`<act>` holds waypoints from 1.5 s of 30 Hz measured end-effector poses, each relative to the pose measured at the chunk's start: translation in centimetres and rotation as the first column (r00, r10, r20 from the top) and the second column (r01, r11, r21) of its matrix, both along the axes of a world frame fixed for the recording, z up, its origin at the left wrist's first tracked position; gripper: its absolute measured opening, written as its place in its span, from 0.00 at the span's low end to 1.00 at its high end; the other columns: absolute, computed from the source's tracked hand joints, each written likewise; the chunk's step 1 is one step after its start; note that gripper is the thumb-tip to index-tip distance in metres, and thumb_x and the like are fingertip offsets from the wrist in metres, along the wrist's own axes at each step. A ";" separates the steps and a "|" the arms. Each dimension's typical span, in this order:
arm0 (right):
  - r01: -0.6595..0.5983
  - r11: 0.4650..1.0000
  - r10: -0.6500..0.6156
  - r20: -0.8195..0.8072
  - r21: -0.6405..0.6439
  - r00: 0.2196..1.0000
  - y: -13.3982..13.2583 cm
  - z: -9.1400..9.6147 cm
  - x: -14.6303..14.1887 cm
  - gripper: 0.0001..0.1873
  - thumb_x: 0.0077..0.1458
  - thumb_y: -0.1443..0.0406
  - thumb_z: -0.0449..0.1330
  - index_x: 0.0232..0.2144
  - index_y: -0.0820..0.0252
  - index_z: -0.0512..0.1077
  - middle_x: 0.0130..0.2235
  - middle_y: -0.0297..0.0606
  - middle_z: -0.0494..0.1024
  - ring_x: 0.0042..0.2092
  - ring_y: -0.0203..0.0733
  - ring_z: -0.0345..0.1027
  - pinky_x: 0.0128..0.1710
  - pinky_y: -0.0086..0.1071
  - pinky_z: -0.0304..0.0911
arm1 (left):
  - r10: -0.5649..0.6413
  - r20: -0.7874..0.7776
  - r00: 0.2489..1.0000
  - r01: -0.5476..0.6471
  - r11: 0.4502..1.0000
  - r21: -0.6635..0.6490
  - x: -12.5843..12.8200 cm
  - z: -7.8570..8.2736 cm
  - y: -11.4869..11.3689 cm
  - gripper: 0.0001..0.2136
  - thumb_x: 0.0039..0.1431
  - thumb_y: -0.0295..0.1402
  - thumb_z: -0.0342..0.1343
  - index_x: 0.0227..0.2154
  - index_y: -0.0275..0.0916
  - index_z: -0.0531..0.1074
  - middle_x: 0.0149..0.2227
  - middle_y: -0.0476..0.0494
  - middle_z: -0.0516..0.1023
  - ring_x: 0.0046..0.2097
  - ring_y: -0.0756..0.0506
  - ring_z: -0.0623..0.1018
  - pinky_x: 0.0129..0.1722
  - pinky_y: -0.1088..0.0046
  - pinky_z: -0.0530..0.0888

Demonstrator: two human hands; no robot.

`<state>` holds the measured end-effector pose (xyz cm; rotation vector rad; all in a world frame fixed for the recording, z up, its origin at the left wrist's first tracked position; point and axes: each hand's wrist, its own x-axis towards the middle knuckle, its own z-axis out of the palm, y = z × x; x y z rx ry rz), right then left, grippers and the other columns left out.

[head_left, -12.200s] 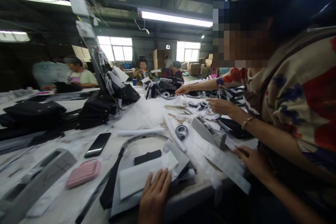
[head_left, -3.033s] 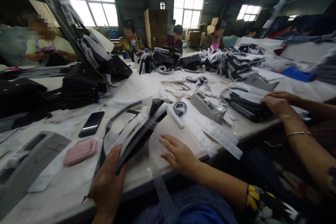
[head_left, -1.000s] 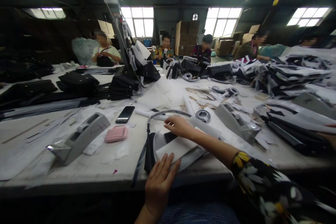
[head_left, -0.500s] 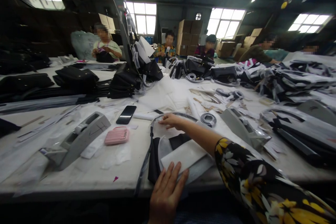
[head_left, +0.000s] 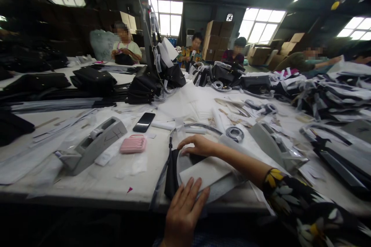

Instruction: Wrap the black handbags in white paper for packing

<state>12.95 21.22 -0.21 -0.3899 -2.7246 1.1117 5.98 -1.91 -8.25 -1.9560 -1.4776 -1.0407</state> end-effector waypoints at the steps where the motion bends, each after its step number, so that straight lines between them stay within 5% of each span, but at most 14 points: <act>1: 0.024 0.998 -0.020 0.061 -0.055 0.998 0.2 -0.4 -0.9 0.10 0.59 0.60 0.63 0.40 0.58 0.79 0.39 0.35 0.82 0.43 0.40 0.74 0.48 0.32 0.65 | 0.002 0.002 1.000 -0.002 1.000 0.002 0.0 0.0 0.0 0.19 0.71 0.25 0.42 0.56 0.47 0.72 0.57 0.50 0.76 0.60 0.46 0.73 0.60 0.67 0.67; 5: 0.113 0.990 -0.097 0.171 -0.087 0.981 0.9 -1.3 -4.4 0.16 0.60 0.58 0.61 0.25 0.63 0.75 0.22 0.29 0.72 0.26 0.33 0.64 0.31 0.26 0.60 | -0.006 0.000 1.000 0.006 1.000 0.007 -0.1 0.0 0.0 0.19 0.71 0.25 0.42 0.56 0.47 0.72 0.57 0.50 0.76 0.60 0.46 0.73 0.61 0.68 0.65; 8: 0.290 0.957 -0.286 0.123 -0.018 0.950 1.3 -0.7 -5.2 0.17 0.62 0.57 0.60 0.26 0.61 0.74 0.26 0.33 0.74 0.31 0.36 0.67 0.35 0.28 0.59 | -0.012 0.018 1.000 0.012 1.000 0.026 0.0 -0.4 0.1 0.19 0.71 0.26 0.42 0.56 0.46 0.73 0.57 0.49 0.76 0.60 0.45 0.73 0.62 0.67 0.65; 11: 0.530 0.847 -0.531 0.050 0.036 0.846 2.1 -0.2 -3.9 0.18 0.66 0.55 0.53 0.30 0.59 0.73 0.34 0.42 0.78 0.43 0.43 0.70 0.41 0.30 0.58 | -0.007 0.072 0.997 0.002 0.997 0.075 0.4 -1.1 0.4 0.19 0.71 0.26 0.42 0.55 0.47 0.73 0.57 0.49 0.77 0.60 0.45 0.73 0.63 0.66 0.64; 13: 0.604 0.797 -0.604 0.072 0.018 0.794 2.7 -0.5 -2.9 0.18 0.63 0.53 0.57 0.29 0.59 0.73 0.34 0.43 0.78 0.44 0.46 0.71 0.40 0.31 0.60 | -0.006 0.101 0.995 -0.003 0.997 0.083 0.6 -1.4 0.4 0.19 0.71 0.26 0.42 0.55 0.48 0.73 0.57 0.50 0.77 0.60 0.45 0.73 0.64 0.66 0.63; 18: 0.588 0.778 -0.552 0.207 -0.221 0.808 3.1 -2.2 -3.1 0.18 0.52 0.53 0.67 0.24 0.62 0.73 0.24 0.35 0.75 0.28 0.37 0.69 0.29 0.27 0.63 | -0.017 0.067 0.998 0.017 1.000 -0.002 0.3 -1.0 0.1 0.19 0.71 0.26 0.42 0.57 0.47 0.72 0.58 0.50 0.75 0.61 0.46 0.72 0.65 0.67 0.62; 24: 0.484 0.741 -0.525 0.049 -0.465 0.850 1.6 -0.4 -3.8 0.18 0.49 0.54 0.69 0.32 0.65 0.78 0.31 0.38 0.81 0.33 0.34 0.74 0.36 0.27 0.68 | -0.007 0.036 0.999 0.008 0.999 -0.039 0.0 -0.1 -0.3 0.20 0.71 0.26 0.41 0.58 0.47 0.70 0.61 0.51 0.72 0.63 0.45 0.70 0.64 0.64 0.64; 28: 0.370 0.777 -0.498 -0.137 -0.508 0.856 -1.2 1.5 -1.5 0.19 0.46 0.53 0.70 0.35 0.62 0.81 0.36 0.39 0.84 0.40 0.41 0.77 0.48 0.35 0.70 | -0.014 -0.032 0.999 0.011 0.994 -0.105 -0.1 0.3 -0.6 0.21 0.70 0.23 0.39 0.60 0.43 0.67 0.61 0.50 0.72 0.62 0.45 0.71 0.60 0.65 0.69; 35: 0.337 0.873 -0.445 -0.292 -0.353 0.847 -6.0 2.7 3.6 0.09 0.52 0.61 0.67 0.36 0.56 0.83 0.40 0.35 0.84 0.44 0.45 0.78 0.51 0.36 0.70 | -0.016 -0.025 1.000 0.013 0.989 -0.149 -0.1 0.2 -0.8 0.21 0.70 0.23 0.39 0.60 0.37 0.66 0.60 0.46 0.73 0.62 0.45 0.71 0.59 0.62 0.71; 41: 0.321 0.869 -0.465 -0.396 -0.378 0.792 -5.5 4.6 2.5 0.10 0.51 0.60 0.68 0.36 0.57 0.83 0.40 0.34 0.84 0.46 0.45 0.77 0.54 0.37 0.68 | -0.012 -0.043 0.999 0.004 0.984 -0.176 -0.1 0.3 -0.8 0.21 0.69 0.22 0.39 0.61 0.38 0.66 0.61 0.47 0.72 0.62 0.44 0.71 0.59 0.60 0.71; 45: 0.299 0.930 -0.354 -0.307 -0.213 0.883 -6.8 5.7 2.7 0.09 0.57 0.60 0.64 0.38 0.55 0.82 0.41 0.34 0.84 0.46 0.45 0.78 0.52 0.37 0.70 | -0.037 -0.055 0.998 0.027 0.984 -0.179 -0.4 0.2 -0.8 0.22 0.69 0.21 0.37 0.61 0.37 0.65 0.60 0.46 0.73 0.62 0.44 0.71 0.59 0.61 0.71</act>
